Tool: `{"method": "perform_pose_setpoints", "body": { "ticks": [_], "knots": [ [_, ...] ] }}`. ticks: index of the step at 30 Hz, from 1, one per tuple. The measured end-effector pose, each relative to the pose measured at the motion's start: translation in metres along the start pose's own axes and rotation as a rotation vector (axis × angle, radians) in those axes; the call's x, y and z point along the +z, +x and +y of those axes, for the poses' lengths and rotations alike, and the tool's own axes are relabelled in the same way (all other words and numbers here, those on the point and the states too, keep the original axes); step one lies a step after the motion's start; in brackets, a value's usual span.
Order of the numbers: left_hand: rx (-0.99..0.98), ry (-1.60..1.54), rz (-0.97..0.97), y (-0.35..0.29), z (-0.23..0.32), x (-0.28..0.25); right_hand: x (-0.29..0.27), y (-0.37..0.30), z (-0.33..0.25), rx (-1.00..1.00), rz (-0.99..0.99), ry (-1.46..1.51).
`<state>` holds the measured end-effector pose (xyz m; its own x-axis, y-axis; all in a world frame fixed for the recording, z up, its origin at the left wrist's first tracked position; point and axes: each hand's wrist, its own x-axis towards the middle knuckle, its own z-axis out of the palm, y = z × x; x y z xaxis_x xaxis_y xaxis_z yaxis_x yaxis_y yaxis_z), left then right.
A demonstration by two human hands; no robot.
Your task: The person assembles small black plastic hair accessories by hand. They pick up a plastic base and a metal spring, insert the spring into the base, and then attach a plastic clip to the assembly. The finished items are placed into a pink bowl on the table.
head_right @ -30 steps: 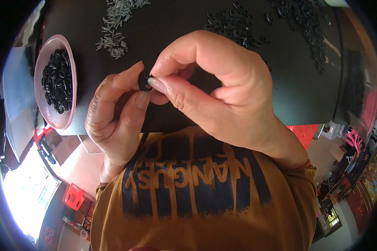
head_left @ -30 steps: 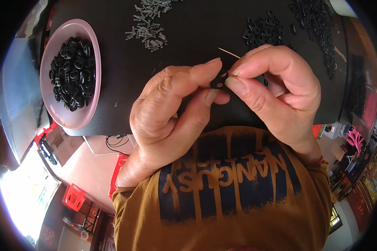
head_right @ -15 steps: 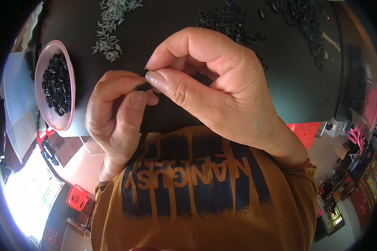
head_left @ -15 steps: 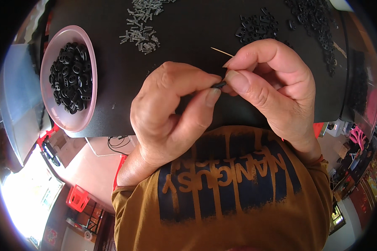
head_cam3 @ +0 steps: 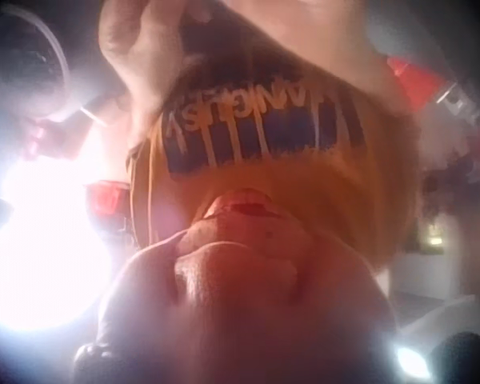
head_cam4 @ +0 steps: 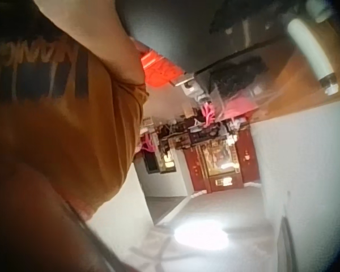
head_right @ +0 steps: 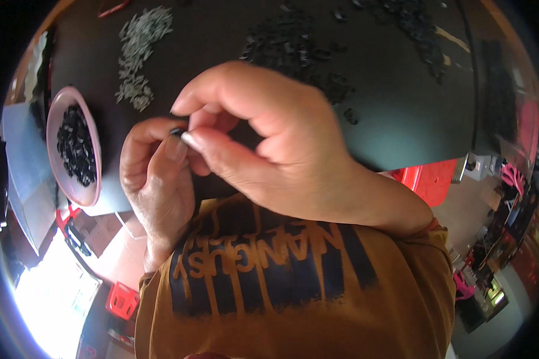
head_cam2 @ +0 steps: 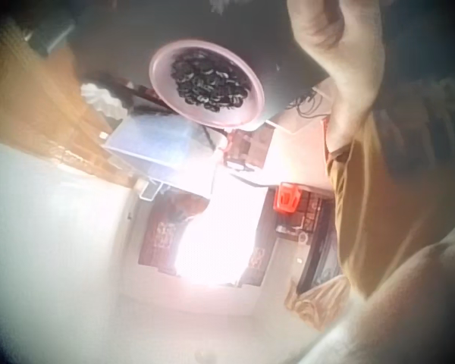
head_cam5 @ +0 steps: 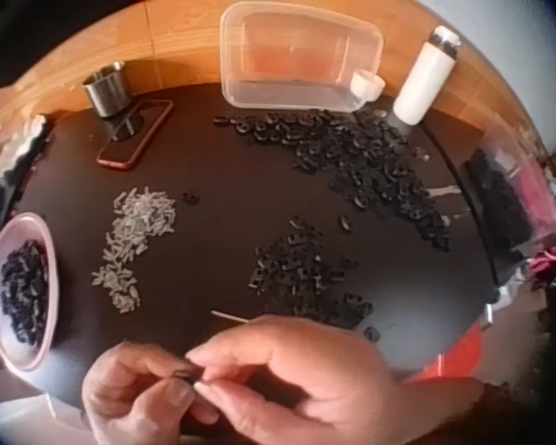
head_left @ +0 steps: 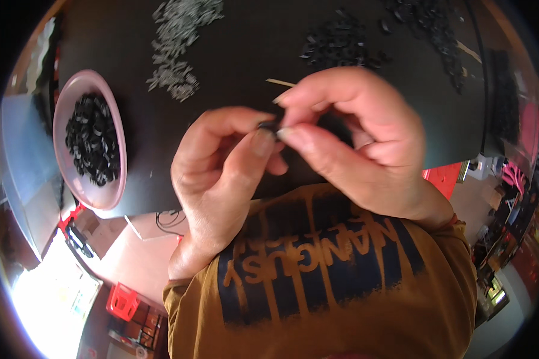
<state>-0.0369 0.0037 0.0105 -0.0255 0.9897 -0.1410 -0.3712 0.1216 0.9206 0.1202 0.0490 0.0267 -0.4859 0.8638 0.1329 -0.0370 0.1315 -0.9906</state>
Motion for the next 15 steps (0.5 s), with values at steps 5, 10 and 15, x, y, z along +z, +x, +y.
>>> {"method": "perform_pose_setpoints", "body": {
  "ticks": [5,10,15],
  "knots": [
    [-0.006,0.038,0.015,-0.006,-0.007,-0.001,0.002,-0.004,0.01,-0.029,0.022,-0.077],
    [-0.093,0.034,0.062,-0.01,-0.007,0.0,-0.009,-0.005,0.01,-0.11,0.014,-0.135],
    [-0.043,0.04,0.091,-0.005,-0.008,0.006,-0.061,-0.005,0.005,-0.126,0.237,-0.52]
  ]
}}
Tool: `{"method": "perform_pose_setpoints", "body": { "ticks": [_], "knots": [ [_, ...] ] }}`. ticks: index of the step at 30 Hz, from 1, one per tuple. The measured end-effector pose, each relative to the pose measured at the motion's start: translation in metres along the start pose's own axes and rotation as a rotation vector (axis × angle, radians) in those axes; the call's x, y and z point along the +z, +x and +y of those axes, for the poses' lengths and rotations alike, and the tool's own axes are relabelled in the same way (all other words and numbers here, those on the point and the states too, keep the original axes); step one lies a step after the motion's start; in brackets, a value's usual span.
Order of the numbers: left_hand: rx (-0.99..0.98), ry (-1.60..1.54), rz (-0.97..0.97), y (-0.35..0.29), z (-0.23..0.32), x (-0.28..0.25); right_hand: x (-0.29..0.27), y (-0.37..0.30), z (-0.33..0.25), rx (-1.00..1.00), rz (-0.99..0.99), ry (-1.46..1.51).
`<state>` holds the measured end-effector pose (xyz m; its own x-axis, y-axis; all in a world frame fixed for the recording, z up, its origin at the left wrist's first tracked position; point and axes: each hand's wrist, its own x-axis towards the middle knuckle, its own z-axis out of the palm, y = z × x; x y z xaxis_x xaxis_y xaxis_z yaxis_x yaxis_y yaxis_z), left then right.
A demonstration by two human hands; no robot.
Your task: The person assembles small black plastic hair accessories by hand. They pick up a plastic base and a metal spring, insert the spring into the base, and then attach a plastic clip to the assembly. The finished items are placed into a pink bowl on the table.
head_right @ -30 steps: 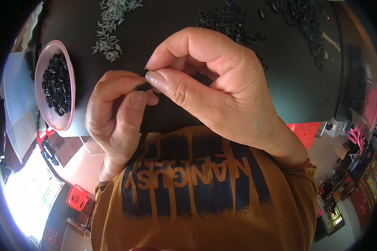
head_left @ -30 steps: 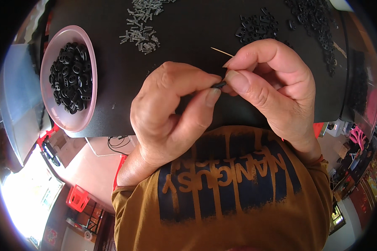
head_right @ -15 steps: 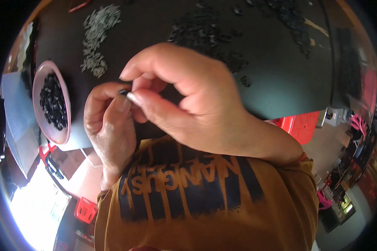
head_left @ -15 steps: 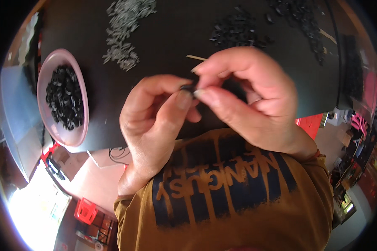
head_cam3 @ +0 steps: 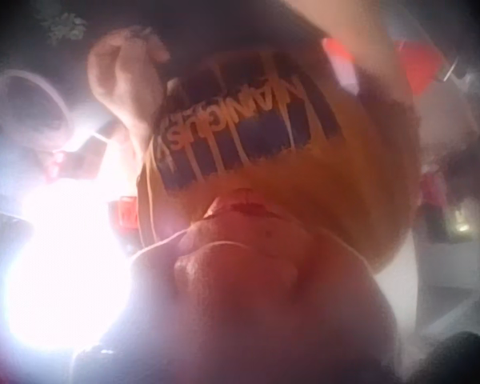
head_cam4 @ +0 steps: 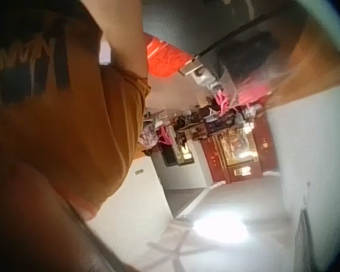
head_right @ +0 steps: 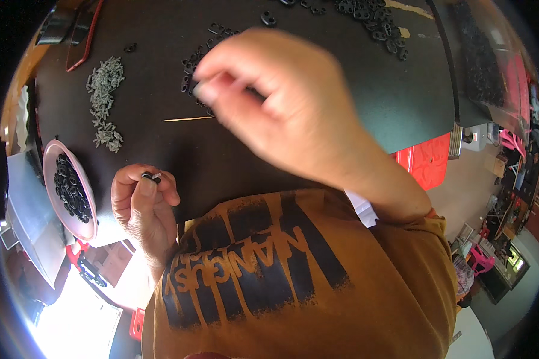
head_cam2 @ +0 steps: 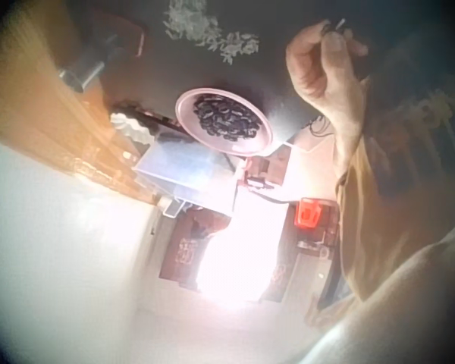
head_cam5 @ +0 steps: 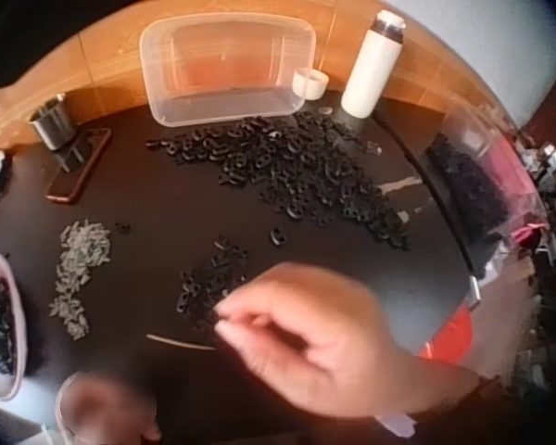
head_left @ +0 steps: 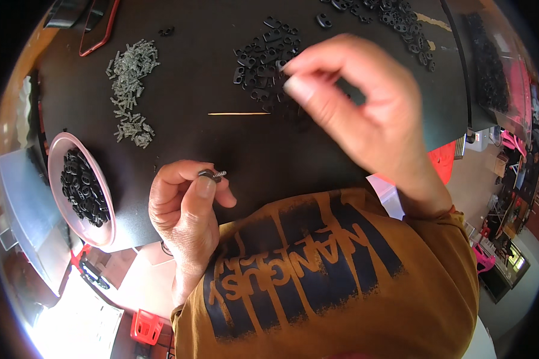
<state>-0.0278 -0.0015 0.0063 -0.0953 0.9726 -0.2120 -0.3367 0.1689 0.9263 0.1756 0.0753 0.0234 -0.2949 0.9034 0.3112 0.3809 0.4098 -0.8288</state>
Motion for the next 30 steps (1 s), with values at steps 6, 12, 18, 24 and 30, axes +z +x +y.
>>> {"method": "perform_pose_setpoints", "body": {
  "ticks": [6,12,18,24,30],
  "knots": [
    [-0.01,0.013,-0.026,0.004,-0.004,0.006,-0.035,0.009,0.029,0.144,0.034,-0.361],
    [-0.022,0.022,-0.031,0.004,-0.003,0.013,-0.034,0.033,0.028,-0.039,-0.059,-0.641],
    [-0.019,0.041,-0.035,0.002,-0.003,0.012,-0.03,0.044,0.042,-0.189,-0.12,-0.732],
    [-0.008,-0.05,-0.077,0.005,0.0,0.01,-0.028,0.044,0.041,-0.297,-0.149,-0.821],
    [-0.053,-0.166,-0.078,0.006,0.007,0.011,-0.027,0.045,0.051,-0.459,-0.08,-0.894]
  ]
}}
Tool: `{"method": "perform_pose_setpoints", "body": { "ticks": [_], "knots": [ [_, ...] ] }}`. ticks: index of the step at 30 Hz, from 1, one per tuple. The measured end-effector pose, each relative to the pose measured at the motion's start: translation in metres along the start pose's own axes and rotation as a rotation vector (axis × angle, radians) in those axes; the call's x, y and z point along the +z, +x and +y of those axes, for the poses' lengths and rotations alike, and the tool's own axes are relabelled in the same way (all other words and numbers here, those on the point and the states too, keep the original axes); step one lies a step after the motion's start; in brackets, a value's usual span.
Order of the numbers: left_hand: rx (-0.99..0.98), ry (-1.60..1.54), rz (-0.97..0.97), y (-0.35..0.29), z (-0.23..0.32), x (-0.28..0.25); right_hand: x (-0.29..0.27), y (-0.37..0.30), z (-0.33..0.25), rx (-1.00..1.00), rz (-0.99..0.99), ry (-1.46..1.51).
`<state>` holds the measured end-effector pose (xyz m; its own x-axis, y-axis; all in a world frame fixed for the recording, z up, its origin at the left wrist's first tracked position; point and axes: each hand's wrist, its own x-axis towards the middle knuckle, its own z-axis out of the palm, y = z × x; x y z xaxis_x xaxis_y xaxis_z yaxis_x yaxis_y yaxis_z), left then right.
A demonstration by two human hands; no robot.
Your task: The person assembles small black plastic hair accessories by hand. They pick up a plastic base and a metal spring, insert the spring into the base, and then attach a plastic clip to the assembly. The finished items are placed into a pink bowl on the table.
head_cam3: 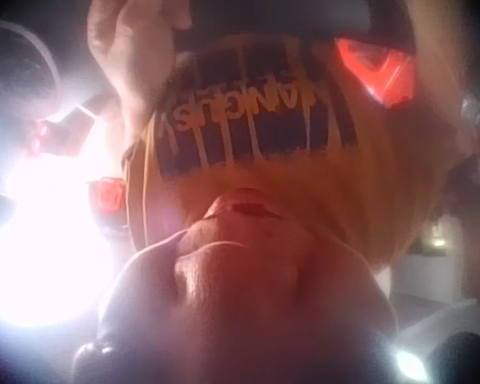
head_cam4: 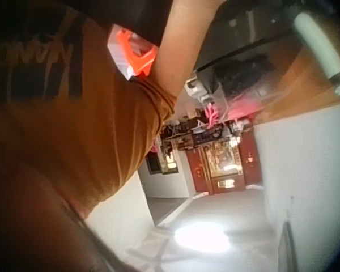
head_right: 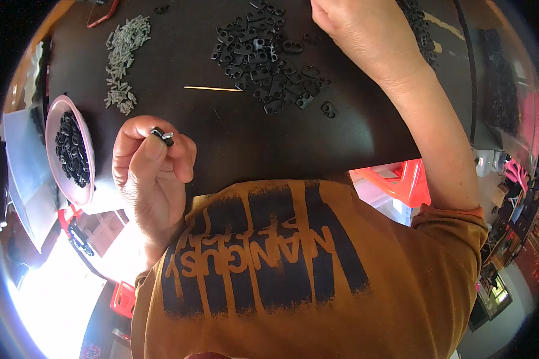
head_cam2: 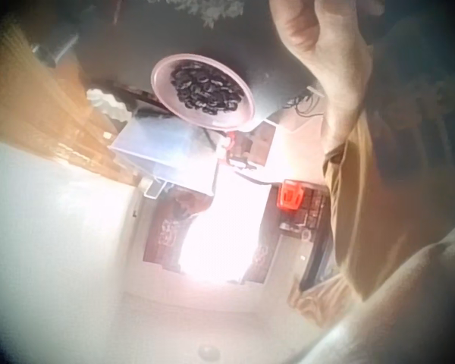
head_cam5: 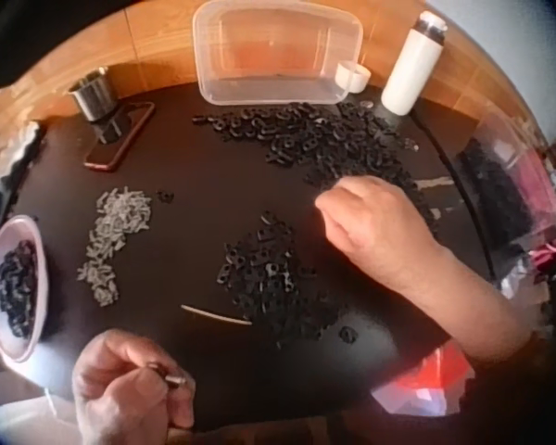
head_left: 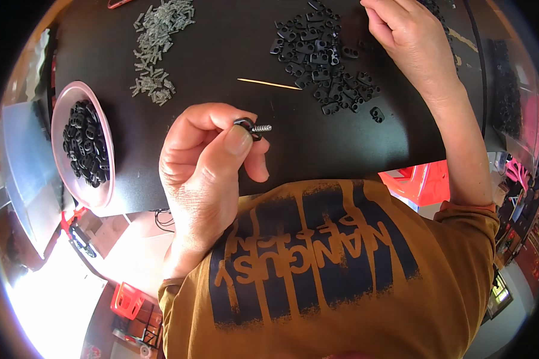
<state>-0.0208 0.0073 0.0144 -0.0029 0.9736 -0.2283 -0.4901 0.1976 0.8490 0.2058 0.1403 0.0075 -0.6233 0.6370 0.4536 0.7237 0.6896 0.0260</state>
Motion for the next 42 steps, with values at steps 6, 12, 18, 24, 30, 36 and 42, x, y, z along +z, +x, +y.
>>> {"method": "perform_pose_setpoints", "body": {
  "ticks": [6,12,18,24,30,36,42],
  "knots": [
    [0.04,0.029,0.006,-0.001,-0.002,0.002,-0.017,-0.001,-0.025,0.481,0.005,0.607],
    [0.064,0.063,-0.079,0.003,0.005,0.008,-0.054,-0.003,-0.065,0.812,-0.017,1.455],
    [0.051,0.105,-0.056,0.003,0.01,0.019,-0.051,-0.007,-0.09,0.768,-0.061,1.625],
    [0.115,0.117,-0.041,0.003,0.006,0.02,-0.052,-0.006,-0.097,0.77,-0.057,1.693],
    [0.14,0.175,-0.057,0.003,0.004,0.02,-0.049,-0.01,-0.097,0.763,-0.059,1.801],
    [0.158,0.171,-0.049,0.003,0.001,0.021,-0.047,-0.01,-0.098,0.749,-0.043,1.835],
    [0.151,0.188,-0.031,0.003,0.002,0.022,-0.045,-0.01,-0.098,0.699,-0.031,1.881]
  ]
}}
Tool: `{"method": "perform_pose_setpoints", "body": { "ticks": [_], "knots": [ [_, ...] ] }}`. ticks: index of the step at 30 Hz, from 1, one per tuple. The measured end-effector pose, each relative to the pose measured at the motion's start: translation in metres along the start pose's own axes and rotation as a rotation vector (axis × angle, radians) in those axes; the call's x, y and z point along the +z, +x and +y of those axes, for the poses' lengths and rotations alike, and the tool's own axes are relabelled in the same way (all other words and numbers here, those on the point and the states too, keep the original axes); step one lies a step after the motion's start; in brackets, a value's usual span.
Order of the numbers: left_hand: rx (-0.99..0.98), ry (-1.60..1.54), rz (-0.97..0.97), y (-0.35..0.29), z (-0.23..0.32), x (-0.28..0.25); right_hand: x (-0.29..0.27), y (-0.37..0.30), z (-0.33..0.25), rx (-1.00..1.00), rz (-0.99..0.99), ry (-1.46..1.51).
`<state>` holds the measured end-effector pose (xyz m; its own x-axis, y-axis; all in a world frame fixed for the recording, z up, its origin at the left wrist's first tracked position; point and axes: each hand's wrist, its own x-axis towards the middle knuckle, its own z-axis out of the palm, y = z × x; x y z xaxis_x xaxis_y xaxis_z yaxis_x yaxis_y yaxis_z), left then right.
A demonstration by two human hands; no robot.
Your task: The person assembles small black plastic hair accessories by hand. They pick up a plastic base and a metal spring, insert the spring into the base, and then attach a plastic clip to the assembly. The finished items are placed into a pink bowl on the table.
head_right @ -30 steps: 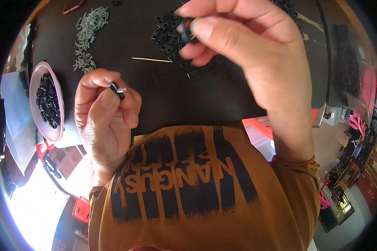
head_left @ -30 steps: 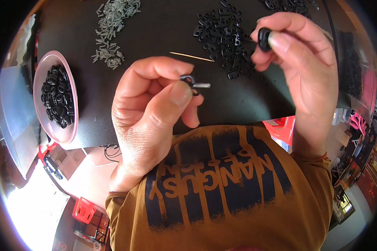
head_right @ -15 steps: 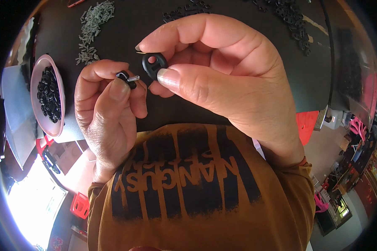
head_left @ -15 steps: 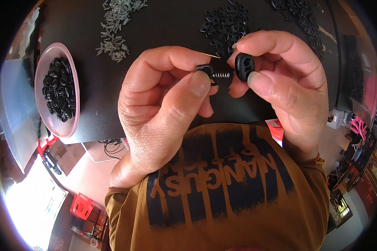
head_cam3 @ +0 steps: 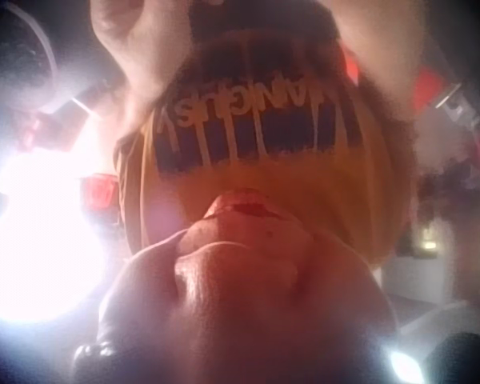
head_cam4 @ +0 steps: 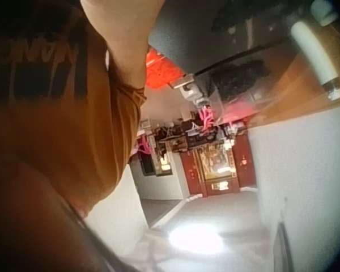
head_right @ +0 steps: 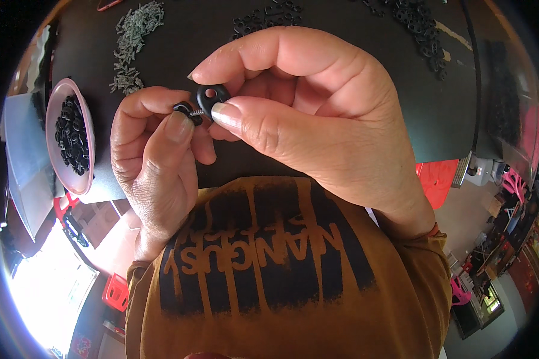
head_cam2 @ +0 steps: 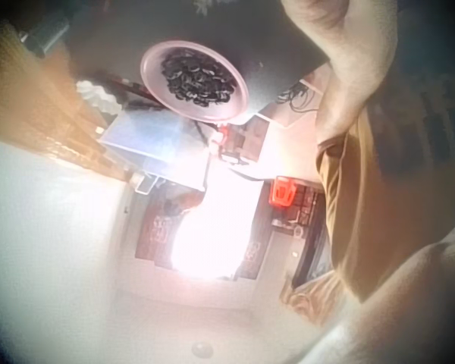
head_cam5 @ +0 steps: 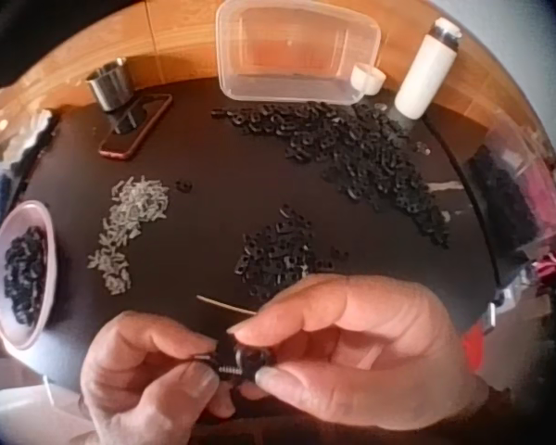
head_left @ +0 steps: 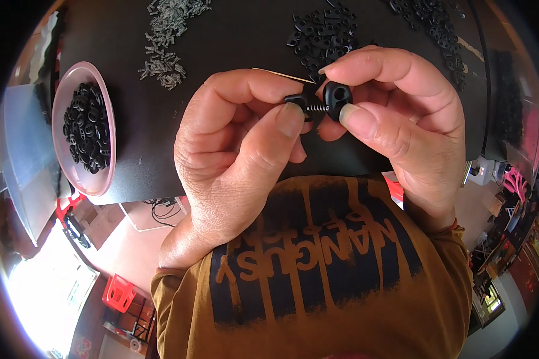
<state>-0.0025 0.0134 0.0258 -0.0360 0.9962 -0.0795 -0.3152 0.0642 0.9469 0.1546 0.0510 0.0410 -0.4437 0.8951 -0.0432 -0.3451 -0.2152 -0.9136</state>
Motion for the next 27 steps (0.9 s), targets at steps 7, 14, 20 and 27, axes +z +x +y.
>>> {"method": "perform_pose_setpoints", "body": {
  "ticks": [7,14,20,27],
  "knots": [
    [-0.005,0.027,-0.042,0.0007,-0.0014,-0.0054,-0.0018,-0.0011,0.0048,-0.084,-0.019,-0.069],
    [0.021,0.017,-0.031,-0.0013,-0.0011,-0.0015,-0.0005,-0.0007,0.0034,-0.262,-0.048,-0.406],
    [0.085,0.057,-0.071,-0.0019,-0.0048,-0.0045,0.001,-0.0012,0.0027,-0.284,-0.002,-0.552],
    [0.136,0.113,-0.101,-0.0039,-0.0075,-0.0059,0.0004,-0.0008,0.0012,-0.323,-0.017,-0.694]
  ]
}}
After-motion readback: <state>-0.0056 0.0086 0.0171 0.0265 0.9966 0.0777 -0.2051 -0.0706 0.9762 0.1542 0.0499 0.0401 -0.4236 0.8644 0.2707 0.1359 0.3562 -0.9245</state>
